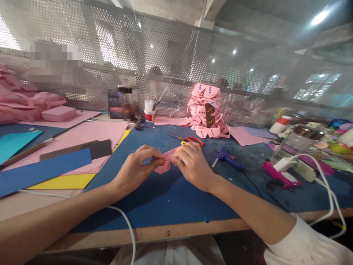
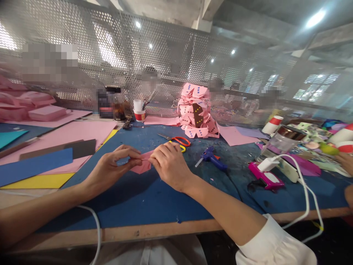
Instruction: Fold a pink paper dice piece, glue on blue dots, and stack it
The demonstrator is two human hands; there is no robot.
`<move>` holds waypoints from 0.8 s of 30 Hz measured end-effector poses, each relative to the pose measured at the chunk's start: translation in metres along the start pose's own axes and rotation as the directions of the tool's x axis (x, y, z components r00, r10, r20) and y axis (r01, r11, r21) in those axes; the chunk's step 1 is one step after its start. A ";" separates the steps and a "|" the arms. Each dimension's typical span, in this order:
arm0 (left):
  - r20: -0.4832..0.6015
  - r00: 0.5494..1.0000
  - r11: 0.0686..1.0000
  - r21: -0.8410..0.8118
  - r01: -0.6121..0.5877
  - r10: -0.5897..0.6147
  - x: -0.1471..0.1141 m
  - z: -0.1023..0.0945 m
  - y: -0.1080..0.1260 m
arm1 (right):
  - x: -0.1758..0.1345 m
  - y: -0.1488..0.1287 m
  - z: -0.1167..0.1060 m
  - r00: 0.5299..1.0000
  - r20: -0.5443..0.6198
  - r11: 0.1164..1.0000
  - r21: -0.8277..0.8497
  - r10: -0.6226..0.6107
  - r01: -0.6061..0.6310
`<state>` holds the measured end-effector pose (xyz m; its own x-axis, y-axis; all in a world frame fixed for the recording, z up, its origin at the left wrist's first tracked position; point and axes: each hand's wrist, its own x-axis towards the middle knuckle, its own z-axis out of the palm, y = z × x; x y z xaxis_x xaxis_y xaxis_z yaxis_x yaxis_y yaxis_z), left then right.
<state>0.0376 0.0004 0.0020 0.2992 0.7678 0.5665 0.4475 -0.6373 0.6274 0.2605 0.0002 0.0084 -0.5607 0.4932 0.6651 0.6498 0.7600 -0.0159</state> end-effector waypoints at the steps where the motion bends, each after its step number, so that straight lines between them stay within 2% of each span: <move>1: -0.004 1.000 1.000 -0.002 -0.005 0.005 0.000 0.000 0.000 | 0.000 0.000 0.000 1.000 -0.001 1.000 -0.001 0.001 -0.001; 9: -0.043 0.997 0.998 0.001 -0.068 0.067 0.000 -0.001 -0.001 | 0.001 0.001 -0.003 1.000 0.000 0.999 0.023 0.028 -0.028; 15: -0.040 0.985 0.984 0.071 -0.165 0.168 -0.001 -0.003 0.002 | 0.002 0.006 -0.005 0.990 -0.074 0.991 0.055 0.122 -0.118; 20: -0.009 0.935 0.917 0.201 -0.345 0.354 -0.003 -0.004 0.005 | -0.001 0.009 -0.001 0.997 -0.016 0.986 0.152 0.073 -0.070; 24: 0.046 0.887 0.843 0.291 -0.452 0.460 -0.004 -0.004 0.004 | 0.000 0.007 -0.003 0.993 0.051 0.960 0.255 0.102 -0.112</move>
<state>0.0343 -0.0056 0.0042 0.5100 0.3909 0.7662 0.4873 -0.8653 0.1172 0.2662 0.0040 0.0100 -0.5169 0.5891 0.6211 0.5559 0.7827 -0.2798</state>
